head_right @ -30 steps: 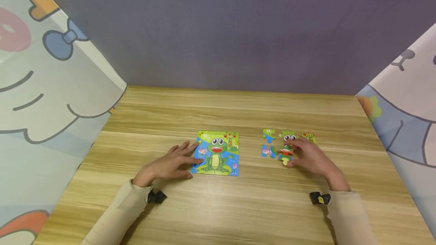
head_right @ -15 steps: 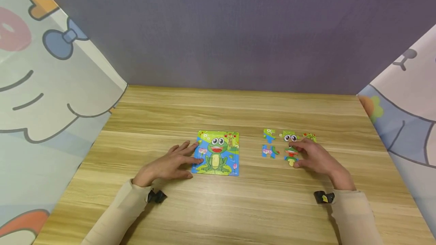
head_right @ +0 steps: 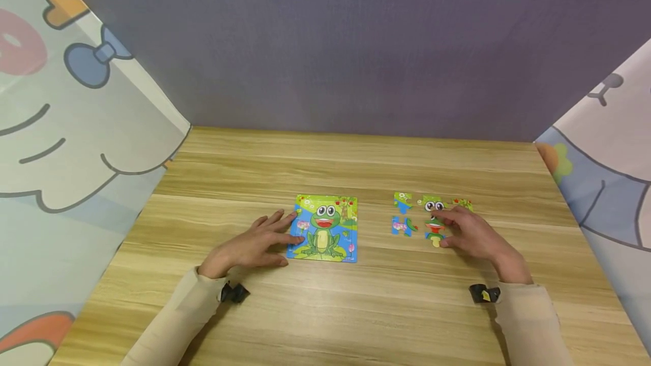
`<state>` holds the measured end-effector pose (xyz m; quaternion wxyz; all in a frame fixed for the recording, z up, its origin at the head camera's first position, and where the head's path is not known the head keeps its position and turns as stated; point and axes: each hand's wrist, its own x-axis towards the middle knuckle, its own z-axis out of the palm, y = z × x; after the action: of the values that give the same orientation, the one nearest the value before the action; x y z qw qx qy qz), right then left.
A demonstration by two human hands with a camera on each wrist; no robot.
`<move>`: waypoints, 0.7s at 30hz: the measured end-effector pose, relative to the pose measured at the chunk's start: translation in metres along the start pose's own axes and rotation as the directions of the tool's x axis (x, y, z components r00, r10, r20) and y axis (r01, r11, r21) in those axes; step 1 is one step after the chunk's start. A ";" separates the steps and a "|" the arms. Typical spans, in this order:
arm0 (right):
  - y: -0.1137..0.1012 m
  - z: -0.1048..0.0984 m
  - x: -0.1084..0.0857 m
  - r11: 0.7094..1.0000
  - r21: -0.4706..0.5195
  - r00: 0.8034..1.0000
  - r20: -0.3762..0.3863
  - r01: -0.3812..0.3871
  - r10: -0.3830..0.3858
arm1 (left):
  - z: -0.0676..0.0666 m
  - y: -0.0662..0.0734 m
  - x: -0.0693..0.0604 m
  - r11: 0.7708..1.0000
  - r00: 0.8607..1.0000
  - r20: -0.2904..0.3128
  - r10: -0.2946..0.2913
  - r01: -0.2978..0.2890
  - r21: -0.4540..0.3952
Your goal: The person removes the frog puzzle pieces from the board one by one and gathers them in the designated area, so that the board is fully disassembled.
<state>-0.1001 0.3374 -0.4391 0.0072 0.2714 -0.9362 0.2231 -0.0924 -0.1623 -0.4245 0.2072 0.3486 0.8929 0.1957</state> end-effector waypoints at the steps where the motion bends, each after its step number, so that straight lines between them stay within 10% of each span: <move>1: -0.001 -0.001 0.000 1.000 -0.007 1.000 -0.004 -0.003 0.002 | 0.000 0.000 0.000 1.000 1.000 0.000 0.001 -0.001 0.000; 21: -0.050 0.001 0.036 0.995 0.091 0.990 -0.140 0.040 -0.027 | 0.000 0.001 0.000 1.000 1.000 0.000 -0.002 0.002 0.006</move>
<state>-0.1053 0.2815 -0.4141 0.0632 0.2709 -0.9174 0.2847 -0.0919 -0.1619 -0.4241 0.2061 0.3482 0.8939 0.1928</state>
